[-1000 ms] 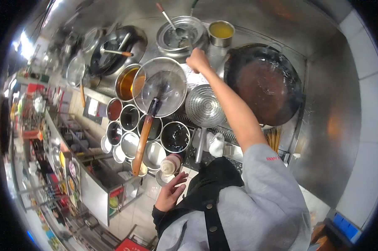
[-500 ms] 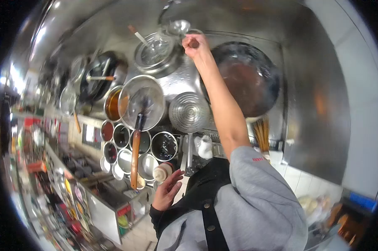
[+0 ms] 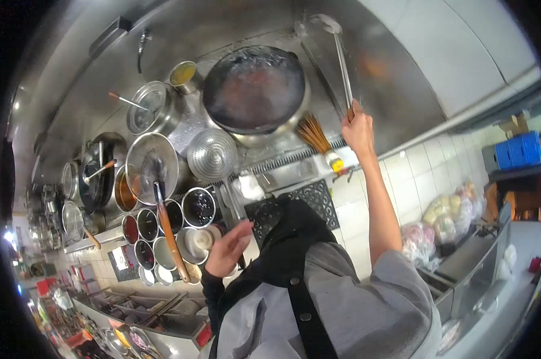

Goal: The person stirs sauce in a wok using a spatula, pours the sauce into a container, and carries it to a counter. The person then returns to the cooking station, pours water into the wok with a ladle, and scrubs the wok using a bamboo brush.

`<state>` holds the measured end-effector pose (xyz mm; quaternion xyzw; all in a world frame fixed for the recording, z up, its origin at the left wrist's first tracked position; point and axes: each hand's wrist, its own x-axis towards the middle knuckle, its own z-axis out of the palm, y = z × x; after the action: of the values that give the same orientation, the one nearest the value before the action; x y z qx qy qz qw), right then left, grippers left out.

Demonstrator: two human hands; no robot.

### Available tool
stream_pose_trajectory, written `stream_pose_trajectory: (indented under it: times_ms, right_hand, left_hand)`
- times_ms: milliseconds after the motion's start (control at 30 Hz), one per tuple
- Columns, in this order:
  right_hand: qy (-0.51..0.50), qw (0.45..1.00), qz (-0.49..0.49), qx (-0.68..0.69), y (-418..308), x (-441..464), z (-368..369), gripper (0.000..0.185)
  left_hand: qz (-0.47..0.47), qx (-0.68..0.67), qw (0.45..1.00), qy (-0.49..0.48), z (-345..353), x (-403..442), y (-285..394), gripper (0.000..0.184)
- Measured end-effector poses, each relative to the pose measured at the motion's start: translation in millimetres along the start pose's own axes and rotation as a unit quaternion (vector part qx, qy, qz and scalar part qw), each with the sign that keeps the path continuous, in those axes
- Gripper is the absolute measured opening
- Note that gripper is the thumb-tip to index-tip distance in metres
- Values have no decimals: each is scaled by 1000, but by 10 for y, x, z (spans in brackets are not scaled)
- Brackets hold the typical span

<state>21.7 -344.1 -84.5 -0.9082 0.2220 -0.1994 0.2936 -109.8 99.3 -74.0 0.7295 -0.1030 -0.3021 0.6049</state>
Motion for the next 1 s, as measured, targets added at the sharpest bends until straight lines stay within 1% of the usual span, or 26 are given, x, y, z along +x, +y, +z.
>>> stream_pose_trajectory:
  times_ms: [33, 133, 167, 267, 300, 367, 467, 567, 633, 667, 733, 800, 833, 867, 933, 1000]
  right_hand:
    - [4, 1000, 3, 12, 135, -182, -40, 49]
    - [10, 1000, 10, 18, 273, -627, -185, 48]
    - [-17, 999, 39, 16, 261, -729, -253, 48]
    - [1, 1000, 14, 11, 333, -924, -200, 45]
    - [-18, 999, 13, 22, 256, -932, -201, 43]
    - [-59, 997, 14, 42, 27, -947, -180, 40]
    - [-83, 993, -1, 84, -222, -898, 172, 36]
    - [-106, 982, -88, 133, -787, -785, 548, 37]
    - [-171, 965, -104, 169, -1333, -657, 741, 32]
    - [-204, 955, -112, 185, -1566, -593, 882, 30]
    - [-257, 933, -144, 207, -1848, -359, 1525, 31]
    - [-291, 914, -164, 231, -2309, -148, 2039, 15]
    - [-341, 905, -132, 219, -2588, -34, 2185, 16]
    - [-390, 892, -102, 206, -2847, 83, 2377, 17]
    - [-393, 885, -148, 201, -3191, 334, 3037, 20]
    - [-351, 892, -225, 175, -3492, 556, 3724, 21]
  left_hand:
    - [16, 14, 1000, -10, 31, 9, -53, 48]
    - [10, 44, 998, -51, 154, -13, -55, 47]
    - [-11, 40, 996, -75, 194, -39, -56, 47]
    - [-21, 19, 996, -82, 327, -158, -204, 45]
    - [-23, 28, 997, -72, 368, -207, -234, 43]
    - [-37, -9, 998, -48, 420, -320, -346, 43]
    - [-73, -62, 995, -14, 432, -439, -466, 44]
    - [-94, -101, 990, 36, 378, -502, -511, 47]
    - [-103, -119, 985, 75, 312, -524, -486, 48]
    - [-108, -126, 982, 93, 278, -527, -437, 48]
    - [-109, -135, 976, 131, 228, -510, -425, 47]
    - [-101, -137, 970, 172, 224, -519, -513, 45]
    - [-114, -175, 957, 202, 245, -510, -517, 46]
    - [-134, -179, 950, 216, 246, -506, -488, 45]
    - [-146, -180, 938, 256, 306, -516, -527, 44]
    - [-162, -199, 919, 299, 381, -514, -490, 44]
